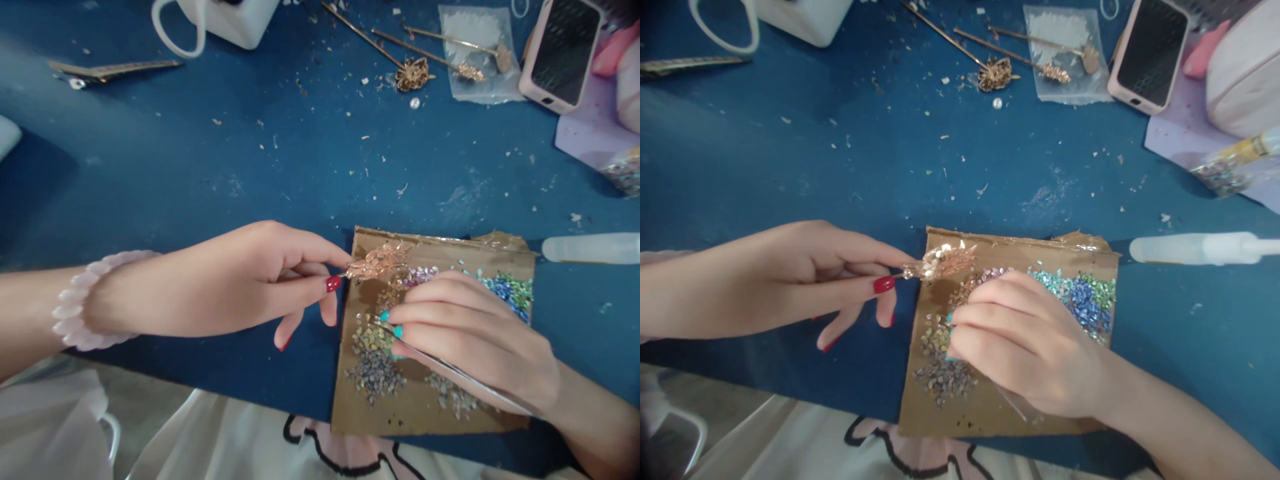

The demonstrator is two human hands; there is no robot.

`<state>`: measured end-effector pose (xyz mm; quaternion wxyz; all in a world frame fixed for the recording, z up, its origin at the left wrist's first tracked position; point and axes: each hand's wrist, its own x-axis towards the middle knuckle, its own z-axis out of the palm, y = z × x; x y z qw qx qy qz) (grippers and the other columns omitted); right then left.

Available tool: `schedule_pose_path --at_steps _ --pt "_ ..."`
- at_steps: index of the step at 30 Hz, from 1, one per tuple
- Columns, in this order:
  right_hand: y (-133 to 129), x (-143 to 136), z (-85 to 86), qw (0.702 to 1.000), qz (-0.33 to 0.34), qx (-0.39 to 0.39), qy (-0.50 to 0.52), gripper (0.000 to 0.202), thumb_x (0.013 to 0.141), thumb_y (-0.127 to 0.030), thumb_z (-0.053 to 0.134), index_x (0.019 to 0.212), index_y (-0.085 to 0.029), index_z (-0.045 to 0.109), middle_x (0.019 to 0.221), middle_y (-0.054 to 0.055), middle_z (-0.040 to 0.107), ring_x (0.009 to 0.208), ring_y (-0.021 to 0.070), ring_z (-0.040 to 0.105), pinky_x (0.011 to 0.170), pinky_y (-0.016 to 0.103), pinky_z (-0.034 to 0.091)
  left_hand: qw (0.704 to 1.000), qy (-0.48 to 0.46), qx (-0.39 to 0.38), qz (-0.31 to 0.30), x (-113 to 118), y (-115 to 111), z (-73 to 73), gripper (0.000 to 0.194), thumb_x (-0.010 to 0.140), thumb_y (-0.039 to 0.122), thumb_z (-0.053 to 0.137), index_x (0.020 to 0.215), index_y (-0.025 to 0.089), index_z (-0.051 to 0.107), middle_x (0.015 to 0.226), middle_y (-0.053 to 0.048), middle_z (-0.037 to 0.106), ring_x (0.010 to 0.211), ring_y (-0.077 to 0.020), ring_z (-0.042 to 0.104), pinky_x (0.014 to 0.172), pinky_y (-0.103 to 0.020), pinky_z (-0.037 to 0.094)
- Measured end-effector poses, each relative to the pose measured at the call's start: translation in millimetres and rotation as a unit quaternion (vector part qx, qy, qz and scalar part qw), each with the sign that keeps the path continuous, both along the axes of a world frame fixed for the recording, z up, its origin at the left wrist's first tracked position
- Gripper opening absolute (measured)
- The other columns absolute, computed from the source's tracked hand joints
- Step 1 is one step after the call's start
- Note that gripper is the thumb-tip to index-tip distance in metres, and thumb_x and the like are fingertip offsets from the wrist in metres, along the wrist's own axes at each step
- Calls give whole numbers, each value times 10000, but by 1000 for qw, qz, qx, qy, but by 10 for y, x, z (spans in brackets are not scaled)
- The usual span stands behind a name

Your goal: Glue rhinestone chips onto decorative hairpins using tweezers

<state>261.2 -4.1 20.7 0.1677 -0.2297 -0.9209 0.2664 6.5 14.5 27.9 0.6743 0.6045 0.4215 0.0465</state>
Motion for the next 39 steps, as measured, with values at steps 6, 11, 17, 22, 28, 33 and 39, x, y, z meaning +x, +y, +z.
schedule_pose_path --at_steps 6,11,17,22,28,33,39 --pt "4 6 -17 1000 -1 11 8 70 813 -143 619 882 -136 617 915 26 682 888 145 582 838 324 453 999 -31 -17 7 -17 3 -30 367 883 139 447 1203 275 564 791 64 681 423 -30 563 395 -101 377" --pt "-10 15 -24 1000 0 10 1 80 813 -146 619 892 -139 619 929 21 681 893 144 579 857 330 446 999 -16 -29 15 0 6 1 367 888 132 447 1204 275 566 801 51 688 428 -30 566 406 -106 379" --pt "-9 14 -4 1000 3 11 9 89 805 -128 619 894 -120 623 934 31 679 894 154 573 827 331 455 999 -10 -27 14 5 2 17 358 896 153 448 1213 271 564 799 39 690 424 -41 567 366 -114 342" --pt "-33 36 -17 1000 9 7 -2 105 808 -138 618 913 -135 625 952 23 679 908 147 572 875 339 436 1000 -6 -20 12 -1 0 0 351 892 151 444 1193 272 578 781 44 687 424 -41 566 383 -110 366" --pt "-50 36 0 1000 12 2 -4 108 807 -130 608 914 -130 625 963 37 678 918 151 579 844 333 451 1000 -14 -6 3 -8 -2 -28 344 883 162 454 1187 265 579 776 42 687 413 -44 558 382 -116 371" --pt "-38 30 -7 1000 27 9 0 130 854 -136 533 947 -138 622 1014 37 668 949 156 567 848 347 448 1000 -1 8 -6 -16 1 -29 351 880 177 453 1195 271 574 730 43 690 413 -58 551 387 -135 378" --pt "-32 28 -30 999 35 2 -1 177 883 -136 462 970 -144 617 1010 46 663 953 160 560 846 343 446 1000 15 14 -15 -17 7 -23 358 891 209 441 1224 271 555 723 42 687 409 -61 549 399 -144 387"
